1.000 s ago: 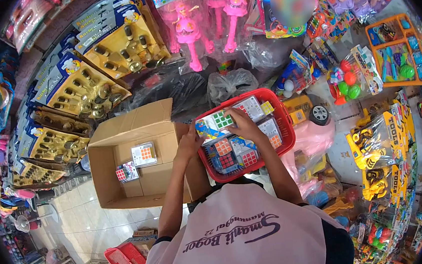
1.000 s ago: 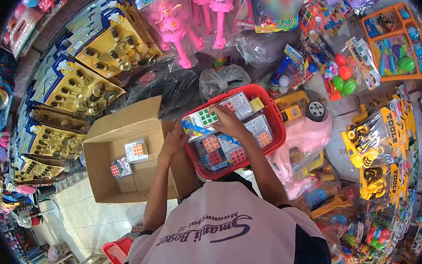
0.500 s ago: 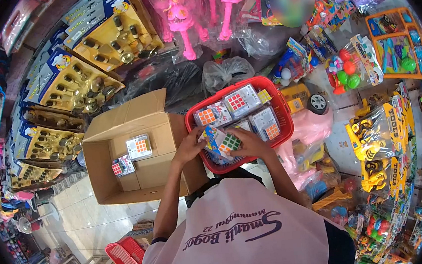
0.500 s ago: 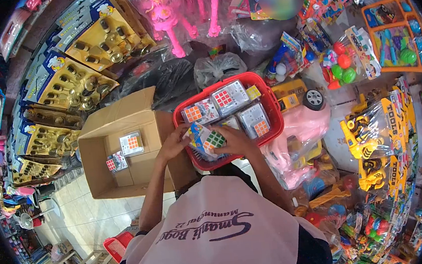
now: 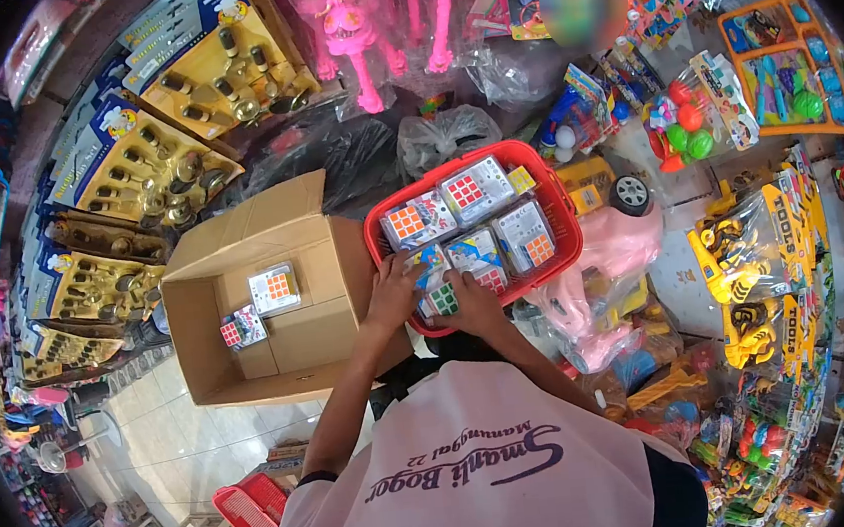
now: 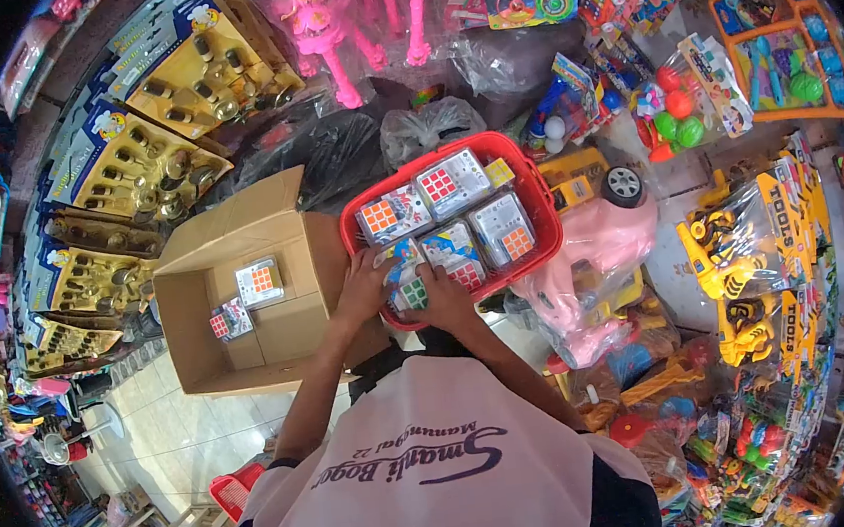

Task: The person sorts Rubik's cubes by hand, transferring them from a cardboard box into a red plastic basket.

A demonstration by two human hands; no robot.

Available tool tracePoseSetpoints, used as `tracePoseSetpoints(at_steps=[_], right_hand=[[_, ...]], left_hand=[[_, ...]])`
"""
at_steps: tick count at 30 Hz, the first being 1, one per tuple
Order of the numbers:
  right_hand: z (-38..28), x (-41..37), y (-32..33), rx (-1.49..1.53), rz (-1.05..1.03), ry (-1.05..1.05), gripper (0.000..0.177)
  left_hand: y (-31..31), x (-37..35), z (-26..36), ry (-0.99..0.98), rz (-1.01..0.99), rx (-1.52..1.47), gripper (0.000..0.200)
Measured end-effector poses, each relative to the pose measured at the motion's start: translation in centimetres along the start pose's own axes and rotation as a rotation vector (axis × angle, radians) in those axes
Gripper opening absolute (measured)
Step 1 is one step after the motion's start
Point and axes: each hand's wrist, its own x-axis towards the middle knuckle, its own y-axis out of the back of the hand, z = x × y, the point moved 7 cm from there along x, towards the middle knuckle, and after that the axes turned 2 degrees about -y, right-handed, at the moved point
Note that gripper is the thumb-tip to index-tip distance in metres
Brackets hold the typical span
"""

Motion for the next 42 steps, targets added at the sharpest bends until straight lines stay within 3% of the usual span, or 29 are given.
tracePoseSetpoints(at_steps=[10, 17, 20, 22, 24, 27, 29, 31, 32, 35, 37, 40, 42], right_hand=[[0.1, -0.3, -0.1, -0.076, 0.060, 0.085, 0.075], [0.0, 0.1, -0.7, -0.097, 0.024, 0.023, 0.073], [-0.2, -0.6, 0.3, -0.049, 0.048, 0.063, 0.069], [0.2, -1.2, 1.2, 0.014, 0.096, 0.132, 0.066], [1.8, -0.9, 0.7, 0.284, 0.013, 0.124, 0.064], [5.1, 0.1, -2.3, 0.862, -0.127, 0.055, 0.054], [6.0, 0.4, -4.3, 1.377, -0.251, -0.086, 0.052], [4.7, -0.3, -3.9, 1.531, -0.301, -0.179, 0.050], [6.2, 0.0, -5.5, 1.586, -0.354, -0.228, 0.050], [6.6, -0.1, -5.2, 1.499, -0.356, -0.314, 0.055], [6.7, -0.4, -3.9, 1.464, -0.332, -0.388, 0.054], [4.6, -0.4, -1.9, 0.946, -0.162, -0.044, 0.067], [3.0, -1.1, -0.6, 0.547, 0.028, 0.078, 0.080]], left_hand=[[-1.8, -2.1, 0.0, 0.069, -0.082, -0.019, 0.046], [-2.2, -2.5, 0.0, 0.068, -0.074, -0.139, 0.045], [-0.2, -2.3, 0.4, 0.051, 0.061, -0.301, 0.046], [2.4, -2.5, 0.5, 0.079, 0.257, -0.413, 0.046], [4.3, -2.7, 0.2, 0.139, 0.381, -0.446, 0.043], [1.5, -2.6, -2.5, 0.234, 0.481, -0.921, 0.044], [0.5, -2.2, -2.0, 0.285, 0.358, -0.986, 0.046], [-0.8, -2.0, -1.6, 0.380, 0.174, -1.007, 0.046], [-1.0, -1.7, -1.1, 0.357, 0.204, -1.235, 0.047], [-1.0, -1.3, -2.1, 0.161, 0.301, -1.132, 0.047], [-1.0, -1.4, -2.5, 0.189, 0.255, -1.057, 0.046], [-1.8, -1.5, -2.9, 0.292, 0.135, -0.867, 0.043], [-1.8, -1.3, -2.4, 0.339, 0.095, -0.731, 0.047]])
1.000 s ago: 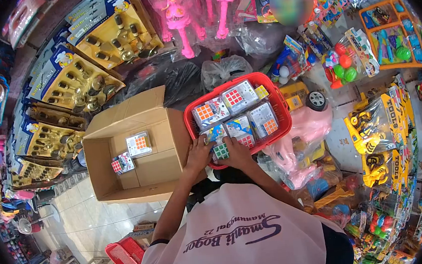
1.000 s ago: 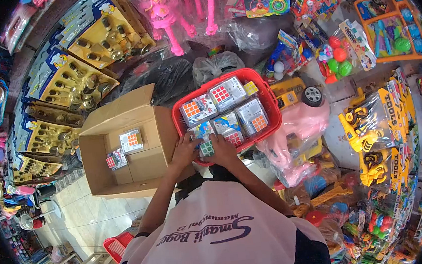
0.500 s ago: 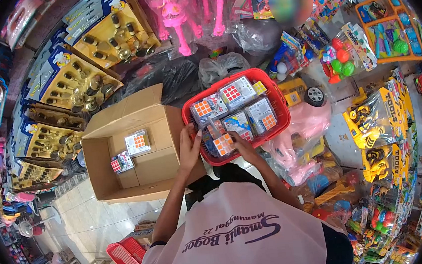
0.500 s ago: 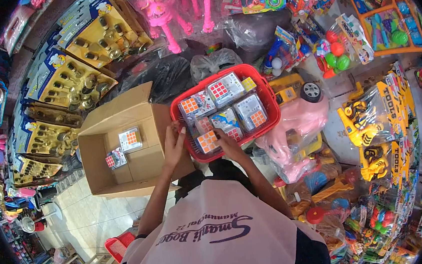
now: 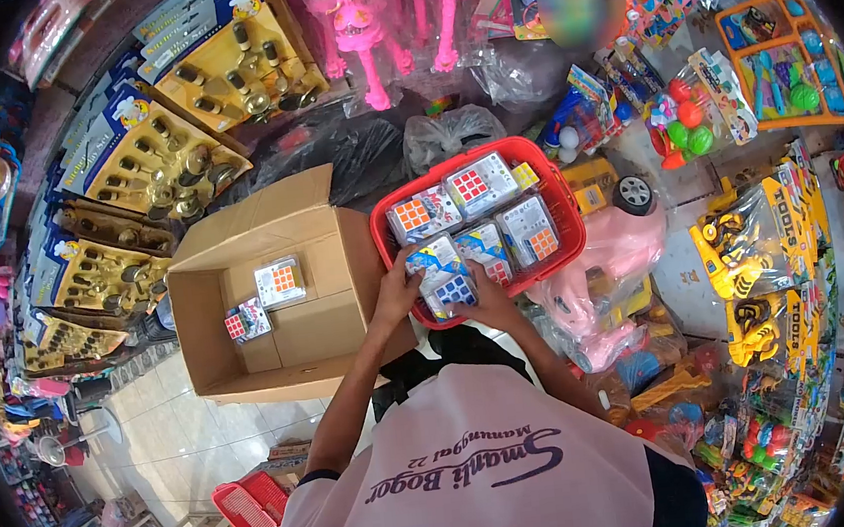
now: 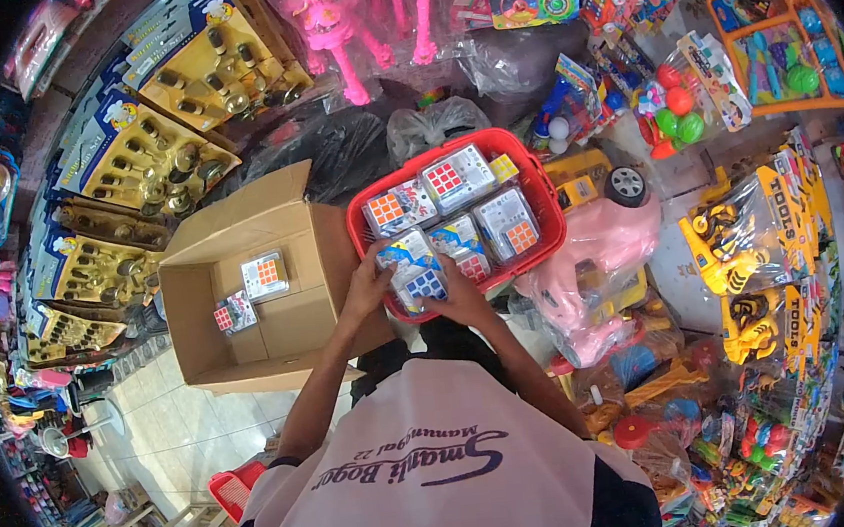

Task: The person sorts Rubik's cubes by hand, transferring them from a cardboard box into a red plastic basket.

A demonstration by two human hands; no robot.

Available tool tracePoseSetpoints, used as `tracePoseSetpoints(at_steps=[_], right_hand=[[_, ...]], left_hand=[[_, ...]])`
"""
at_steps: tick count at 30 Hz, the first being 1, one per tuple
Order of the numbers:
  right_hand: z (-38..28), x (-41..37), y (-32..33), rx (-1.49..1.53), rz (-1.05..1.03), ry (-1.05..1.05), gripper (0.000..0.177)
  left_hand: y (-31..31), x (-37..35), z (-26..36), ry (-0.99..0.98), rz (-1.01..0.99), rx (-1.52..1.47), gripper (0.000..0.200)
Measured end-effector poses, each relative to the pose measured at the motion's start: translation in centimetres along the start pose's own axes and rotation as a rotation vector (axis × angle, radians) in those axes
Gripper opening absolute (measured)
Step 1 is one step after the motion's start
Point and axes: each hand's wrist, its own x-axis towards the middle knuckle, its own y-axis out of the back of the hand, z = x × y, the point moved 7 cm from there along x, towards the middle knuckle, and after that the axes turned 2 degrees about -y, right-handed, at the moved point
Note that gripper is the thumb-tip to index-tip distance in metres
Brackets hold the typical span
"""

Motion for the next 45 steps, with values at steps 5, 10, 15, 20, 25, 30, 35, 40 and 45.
tracePoseSetpoints(at_steps=[5, 10, 15, 20, 25, 30, 35, 40, 45], right_hand=[[-3.0, -0.6, -0.7, -0.468, 0.035, -0.011, 0.094], [-2.0, -0.8, -1.1, -0.703, 0.082, 0.003, 0.081], [-1.5, 0.2, -1.3, -0.754, 0.030, -0.032, 0.081], [-0.4, 0.6, -1.6, -0.543, 0.061, 0.085, 0.081], [-1.0, 0.2, -1.6, -0.490, 0.083, 0.128, 0.079], [-0.9, 0.0, -1.4, -0.566, 0.142, 0.187, 0.069], [-2.0, -1.4, -0.2, -0.543, 0.263, 0.249, 0.056], [-5.0, -5.0, 1.1, -0.532, 0.422, 0.317, 0.039], [-0.4, -9.6, -2.3, -0.145, 0.239, 0.101, 0.021]], left_hand=[[-0.4, 0.6, -0.6, -0.144, 0.023, 0.155, 0.057], [0.1, -1.2, 2.7, -0.242, 0.134, 0.413, 0.057], [-0.7, -2.3, 3.4, -0.381, -0.002, 0.691, 0.041], [-1.9, -2.7, 0.1, -0.371, -0.112, 0.624, 0.035], [-2.2, -3.5, 0.2, -0.320, -0.180, 0.595, 0.049], [-2.2, -4.0, 1.9, -0.319, -0.129, 0.669, 0.054], [-1.5, -5.1, 3.2, -0.342, -0.069, 0.632, 0.053], [0.5, -8.3, 5.2, -0.255, -0.102, 0.208, 0.038], [0.3, -16.8, 1.9, 0.016, -0.428, -0.344, 0.029]])
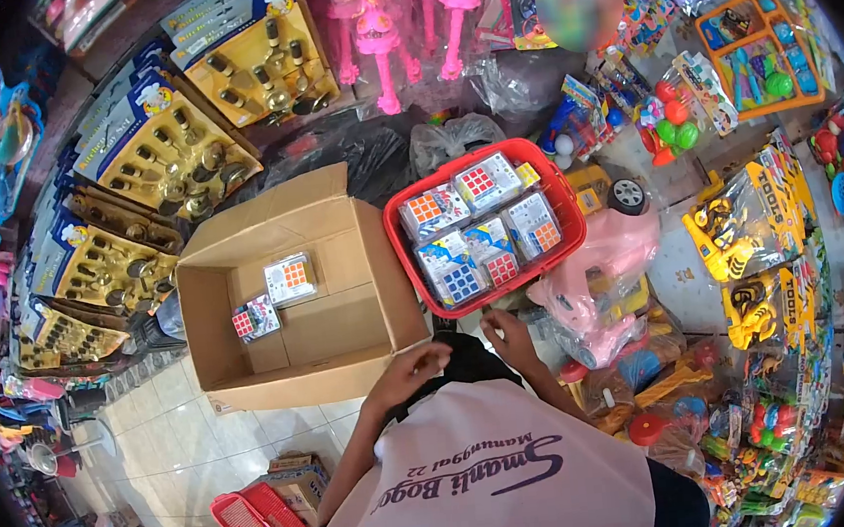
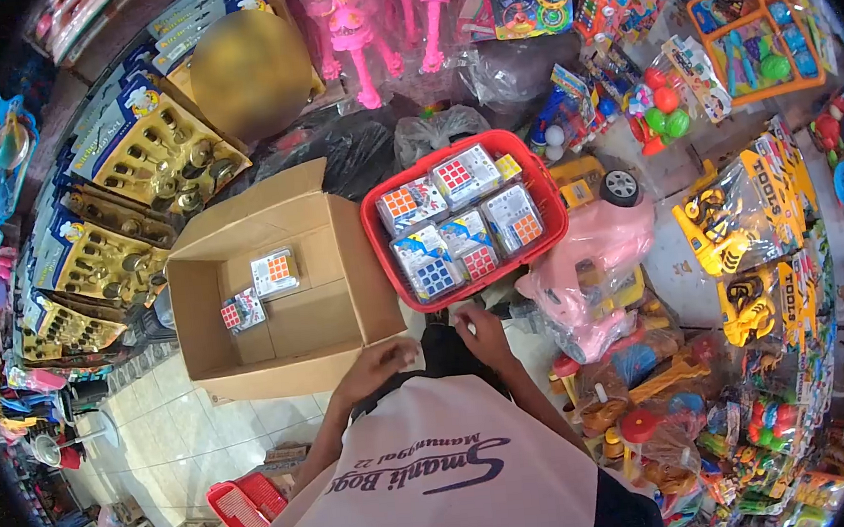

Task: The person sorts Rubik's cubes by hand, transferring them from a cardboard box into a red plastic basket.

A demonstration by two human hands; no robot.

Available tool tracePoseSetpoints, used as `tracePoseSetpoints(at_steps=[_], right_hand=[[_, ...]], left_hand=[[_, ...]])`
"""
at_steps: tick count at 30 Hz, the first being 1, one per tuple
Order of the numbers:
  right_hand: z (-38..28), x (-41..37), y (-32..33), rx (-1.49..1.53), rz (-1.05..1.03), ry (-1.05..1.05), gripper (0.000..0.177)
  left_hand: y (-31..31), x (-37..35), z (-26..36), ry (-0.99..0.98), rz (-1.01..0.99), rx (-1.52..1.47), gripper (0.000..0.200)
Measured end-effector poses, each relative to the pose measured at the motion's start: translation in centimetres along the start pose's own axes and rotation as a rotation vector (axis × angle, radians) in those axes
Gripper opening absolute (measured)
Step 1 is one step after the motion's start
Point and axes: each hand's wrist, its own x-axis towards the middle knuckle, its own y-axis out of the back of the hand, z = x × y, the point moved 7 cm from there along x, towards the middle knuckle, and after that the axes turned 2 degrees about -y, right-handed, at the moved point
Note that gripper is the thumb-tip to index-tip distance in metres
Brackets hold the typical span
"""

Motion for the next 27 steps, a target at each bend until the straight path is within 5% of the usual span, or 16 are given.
tracePoseSetpoints(at_steps=[3, 8, 13, 17, 20, 27], right_hand=[[5.6, -3.8, -4.9, 0.145, -0.134, -0.136, 0.018], [17.3, -9.8, -14.4, -0.202, -0.475, -0.416, 0.038], [19.7, -14.2, -22.3, -0.291, -0.550, -0.475, 0.048], [18.4, -16.1, -28.3, -0.585, -0.807, -0.358, 0.059], [15.0, -16.3, -30.7, -0.619, -0.924, -0.265, 0.058], [-2.7, -14.2, -31.2, -0.292, -1.180, -0.088, 0.048]], left_hand=[[-0.7, -4.3, -4.3, 0.098, -0.137, 0.047, 0.029], [0.8, -10.5, -15.8, 0.198, -0.132, 0.244, 0.034], [2.6, -18.3, -28.1, 0.325, -0.109, 0.396, 0.041], [5.1, -24.7, -36.8, 0.494, -0.097, 0.581, 0.043], [5.9, -26.8, -34.2, 0.473, 0.073, 0.482, 0.039], [10.3, -28.6, -22.9, 0.039, 0.601, 0.348, 0.023]])
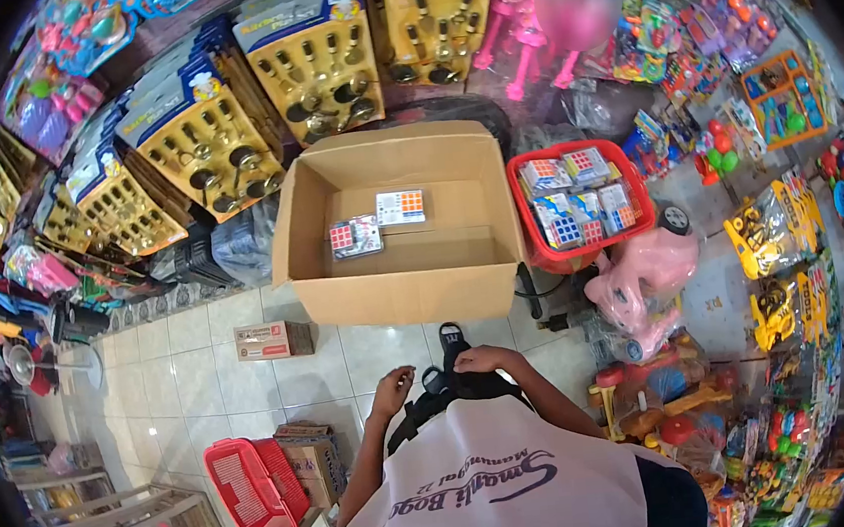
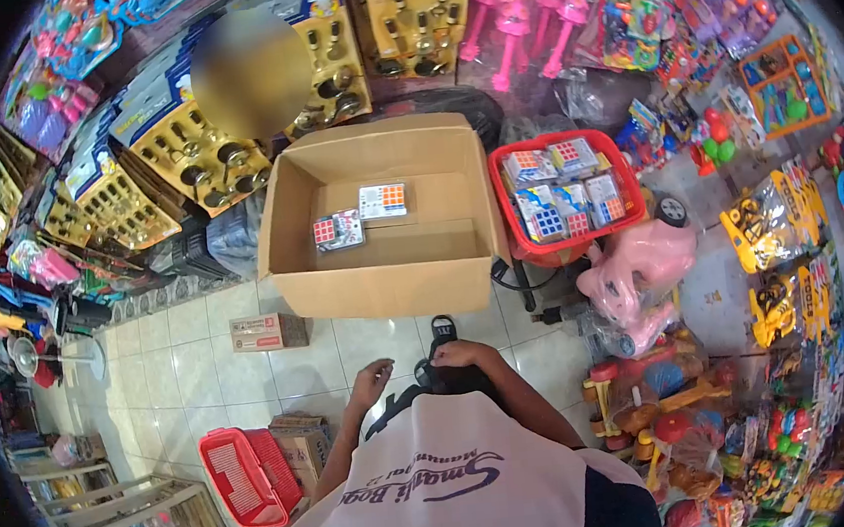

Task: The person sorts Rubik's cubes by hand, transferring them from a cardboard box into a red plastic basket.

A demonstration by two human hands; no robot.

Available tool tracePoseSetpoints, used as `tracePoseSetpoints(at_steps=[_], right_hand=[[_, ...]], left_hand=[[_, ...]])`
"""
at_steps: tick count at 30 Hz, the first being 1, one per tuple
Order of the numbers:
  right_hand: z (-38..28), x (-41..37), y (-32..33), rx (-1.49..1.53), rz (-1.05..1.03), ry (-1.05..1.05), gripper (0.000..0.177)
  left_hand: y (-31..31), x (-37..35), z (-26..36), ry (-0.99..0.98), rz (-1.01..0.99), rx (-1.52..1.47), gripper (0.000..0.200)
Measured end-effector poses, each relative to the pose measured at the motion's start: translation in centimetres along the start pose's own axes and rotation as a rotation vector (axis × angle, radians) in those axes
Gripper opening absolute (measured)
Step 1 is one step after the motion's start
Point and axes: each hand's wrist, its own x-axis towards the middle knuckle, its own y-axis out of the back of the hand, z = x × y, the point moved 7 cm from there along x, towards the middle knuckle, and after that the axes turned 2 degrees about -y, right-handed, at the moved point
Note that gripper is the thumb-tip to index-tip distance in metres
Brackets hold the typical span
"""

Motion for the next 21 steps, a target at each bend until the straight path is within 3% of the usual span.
tracePoseSetpoints(at_steps=[6, 9, 12, 14, 16, 18, 20, 21], right_hand=[[-13.5, -3.4, 8.7, 0.576, -0.020, 0.345, 0.032], [-17.2, -3.5, 15.4, 0.582, 0.192, 0.345, 0.029], [-16.9, 0.8, 20.8, 0.672, 0.369, 0.360, 0.025], [-14.3, 6.3, 23.9, 0.510, 0.495, 0.353, 0.026], [-11.0, 11.1, 26.4, 0.218, 0.663, 0.336, 0.033], [-9.6, 14.2, 28.7, -0.223, 0.853, 0.326, 0.044], [-10.0, 15.1, 30.0, -0.350, 0.887, 0.103, 0.057], [-9.8, 15.7, 30.3, -0.414, 0.899, -0.011, 0.064]], left_hand=[[10.7, 4.7, 12.7, -0.206, 0.281, -0.106, 0.019], [14.9, 9.3, 15.3, -0.251, 0.315, -0.054, 0.020], [17.8, 15.3, 16.6, -0.242, 0.251, -0.017, 0.023], [19.3, 19.7, 15.9, -0.255, 0.205, 0.119, 0.030], [18.4, 24.7, 10.3, -0.296, 0.154, 0.359, 0.043], [17.5, 29.0, 4.3, -0.117, 0.043, 0.610, 0.058], [17.4, 31.4, 1.4, 0.145, -0.110, 0.796, 0.079], [17.5, 32.2, 0.7, 0.151, -0.162, 0.843, 0.080]])
